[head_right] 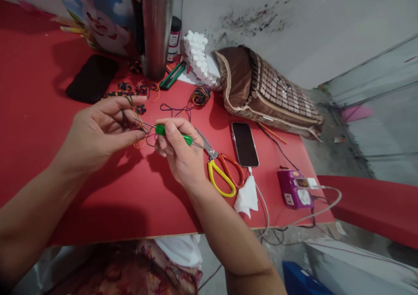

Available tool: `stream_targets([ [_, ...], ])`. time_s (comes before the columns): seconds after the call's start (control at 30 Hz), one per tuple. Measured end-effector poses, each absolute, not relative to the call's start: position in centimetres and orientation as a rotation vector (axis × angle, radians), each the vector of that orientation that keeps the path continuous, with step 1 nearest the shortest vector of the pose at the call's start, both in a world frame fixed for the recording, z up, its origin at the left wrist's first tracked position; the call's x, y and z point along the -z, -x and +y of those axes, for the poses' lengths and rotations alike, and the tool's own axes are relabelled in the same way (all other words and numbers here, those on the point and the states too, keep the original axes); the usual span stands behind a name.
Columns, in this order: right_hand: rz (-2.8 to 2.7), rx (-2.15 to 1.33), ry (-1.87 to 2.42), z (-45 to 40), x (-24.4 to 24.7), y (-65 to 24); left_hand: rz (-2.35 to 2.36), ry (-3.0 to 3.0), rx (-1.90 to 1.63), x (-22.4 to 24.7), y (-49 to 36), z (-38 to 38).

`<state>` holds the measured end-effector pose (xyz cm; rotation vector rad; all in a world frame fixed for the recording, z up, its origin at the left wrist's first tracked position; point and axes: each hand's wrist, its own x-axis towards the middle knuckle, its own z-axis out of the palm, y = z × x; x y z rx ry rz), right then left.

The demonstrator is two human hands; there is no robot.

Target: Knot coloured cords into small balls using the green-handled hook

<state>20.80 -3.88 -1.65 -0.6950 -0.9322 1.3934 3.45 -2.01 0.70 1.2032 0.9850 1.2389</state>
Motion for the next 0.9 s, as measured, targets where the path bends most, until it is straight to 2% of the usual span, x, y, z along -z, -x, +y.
stream_targets([
  [0.37,-1.144,-1.273,0.813,-4.10,2.62,-21.48,1.048,-1.277,-1.187,-0.87,-3.01,-1.89],
  [0.6,-0.943,-1.496,0.734,-3.64,2.00,-21.04,0.952,-1.213,-1.118,-0.89,-3.16,-1.91],
  [0.9,-1.006,-1.542,0.702,-3.58,1.79,-21.46,0.914,-1.115,-1.071,-0.79,-2.92,-1.66],
])
